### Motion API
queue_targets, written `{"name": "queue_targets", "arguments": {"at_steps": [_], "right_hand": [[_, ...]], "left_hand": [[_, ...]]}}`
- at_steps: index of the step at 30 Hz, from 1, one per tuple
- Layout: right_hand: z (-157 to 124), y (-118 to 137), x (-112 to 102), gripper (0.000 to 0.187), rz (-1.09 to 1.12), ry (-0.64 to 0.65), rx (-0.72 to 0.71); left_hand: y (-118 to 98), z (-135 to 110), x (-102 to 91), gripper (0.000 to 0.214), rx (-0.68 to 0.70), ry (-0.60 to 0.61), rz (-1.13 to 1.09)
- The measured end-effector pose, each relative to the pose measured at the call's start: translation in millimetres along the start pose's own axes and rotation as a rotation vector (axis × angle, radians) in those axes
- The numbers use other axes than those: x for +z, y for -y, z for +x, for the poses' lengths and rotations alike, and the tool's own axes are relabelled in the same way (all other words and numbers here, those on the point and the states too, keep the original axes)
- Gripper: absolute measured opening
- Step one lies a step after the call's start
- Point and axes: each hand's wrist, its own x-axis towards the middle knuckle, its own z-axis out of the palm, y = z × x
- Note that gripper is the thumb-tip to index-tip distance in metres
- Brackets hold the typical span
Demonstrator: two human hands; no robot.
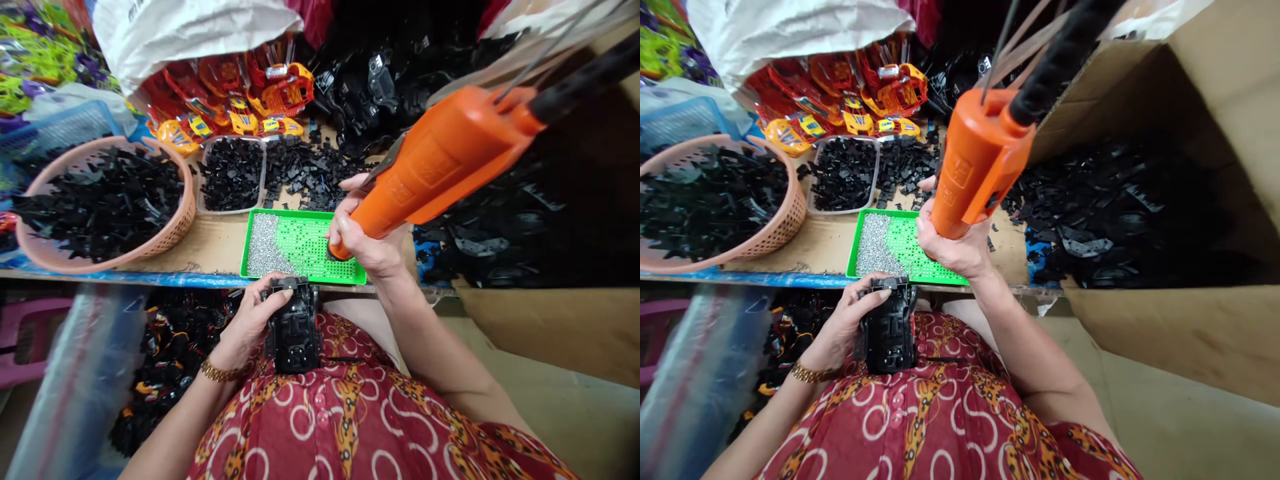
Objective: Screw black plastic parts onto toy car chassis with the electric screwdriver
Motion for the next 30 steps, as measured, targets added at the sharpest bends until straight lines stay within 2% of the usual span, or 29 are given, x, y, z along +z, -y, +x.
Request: {"name": "queue_targets", "arguments": {"at_steps": [7,21,30], "right_hand": [[-3.9,-25.4,3.4,0.044,-0.027,-0.043,0.069],[-12.2,-26.9,0.7,0.023,-0.102,-0.008,0.107],[-11.2,-25.8,3.3,0.031,-0.075,-0.026,0.101]], "left_hand": [[3.5,3.1,-0.9,0.032,-0.030,-0.024,-0.030],[5.8,4.2,-3.3,0.032,-0.045,-0.016,-0.041],[2.9,3.3,-0.2,0.036,-0.057,-0.027,-0.055]]}}
